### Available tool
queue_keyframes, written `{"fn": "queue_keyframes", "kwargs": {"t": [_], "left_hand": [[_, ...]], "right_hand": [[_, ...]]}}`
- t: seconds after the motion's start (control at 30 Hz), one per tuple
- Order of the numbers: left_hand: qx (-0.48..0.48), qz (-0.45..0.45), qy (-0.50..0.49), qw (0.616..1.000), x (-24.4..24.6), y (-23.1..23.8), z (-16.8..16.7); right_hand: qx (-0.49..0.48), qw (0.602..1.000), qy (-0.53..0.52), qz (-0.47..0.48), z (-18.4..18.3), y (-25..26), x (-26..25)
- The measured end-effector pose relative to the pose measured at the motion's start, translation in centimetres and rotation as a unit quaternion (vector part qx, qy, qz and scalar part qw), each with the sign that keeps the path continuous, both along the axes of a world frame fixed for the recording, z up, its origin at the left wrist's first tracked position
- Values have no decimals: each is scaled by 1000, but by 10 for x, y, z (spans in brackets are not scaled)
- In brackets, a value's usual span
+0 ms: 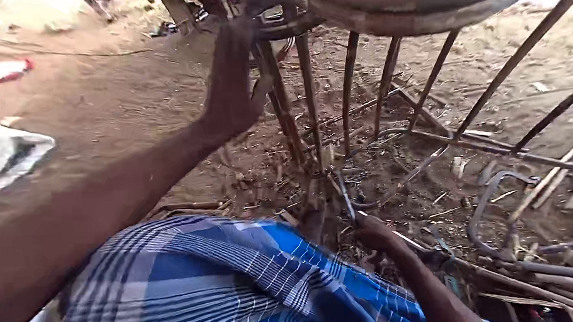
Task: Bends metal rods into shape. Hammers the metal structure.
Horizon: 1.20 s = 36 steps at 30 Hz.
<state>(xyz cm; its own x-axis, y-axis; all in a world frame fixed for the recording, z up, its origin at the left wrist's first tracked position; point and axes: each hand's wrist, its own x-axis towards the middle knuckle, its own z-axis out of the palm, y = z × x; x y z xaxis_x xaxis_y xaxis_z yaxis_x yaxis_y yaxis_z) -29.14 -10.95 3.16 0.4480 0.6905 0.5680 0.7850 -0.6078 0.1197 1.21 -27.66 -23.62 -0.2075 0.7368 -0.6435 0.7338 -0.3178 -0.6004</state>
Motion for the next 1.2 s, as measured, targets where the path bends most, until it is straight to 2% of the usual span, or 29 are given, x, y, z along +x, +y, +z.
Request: {"fn": "queue_keyframes", "kwargs": {"t": [0.07,0.13,0.2,0.27,0.33,0.47,0.53,0.57,0.63,0.7,0.77,0.87,0.93,1.07,1.1,1.13,1.17,1.2], "left_hand": [[-34,28,-57,997,-12,-13,-48],[-142,53,-86,985,-6,-22,-107],[-295,95,-85,947,-4,-21,-167],[-391,104,-86,910,4,-15,-230],[-427,105,-110,891,20,-4,-279],[-431,113,-190,875,38,25,-334],[-420,120,-177,882,35,37,-341],[-408,138,-129,894,30,40,-337],[-386,172,-59,905,24,44,-316],[-381,180,-40,906,17,41,-296],[-390,175,-40,903,7,41,-289],[-444,184,-59,875,-6,43,-313],[-431,182,-75,880,-9,39,-328],[-417,197,-54,886,4,18,-324],[-405,210,-45,888,5,8,-316],[-433,222,-20,874,12,0,-295],[-532,204,9,822,23,-1,-258],[-561,166,16,811,31,-1,-245]], "right_hand": [[-18,999,-17,-27,6,2,-8],[-44,998,-48,-26,30,7,-14],[-77,995,-69,-6,37,13,-24],[-101,992,-68,-18,44,14,-24],[-118,991,-53,-44,46,15,-16],[-159,984,-11,-85,37,22,-16],[-160,983,-14,-94,30,29,-28],[-151,984,-25,-89,29,34,-34],[-136,987,-55,-69,39,44,-41],[-134,987,-64,-55,44,41,-46],[-122,990,-55,-50,39,37,-52],[-118,991,-48,-40,24,34,-64],[-122,990,-56,-44,18,30,-70],[-120,987,-102,-26,28,23,-74],[-113,988,-101,-16,33,23,-79],[-101,990,-94,-14,37,20,-82],[-89,992,-86,-19,40,14,-82],[-84,993,-76,-26,42,7,-81]]}}
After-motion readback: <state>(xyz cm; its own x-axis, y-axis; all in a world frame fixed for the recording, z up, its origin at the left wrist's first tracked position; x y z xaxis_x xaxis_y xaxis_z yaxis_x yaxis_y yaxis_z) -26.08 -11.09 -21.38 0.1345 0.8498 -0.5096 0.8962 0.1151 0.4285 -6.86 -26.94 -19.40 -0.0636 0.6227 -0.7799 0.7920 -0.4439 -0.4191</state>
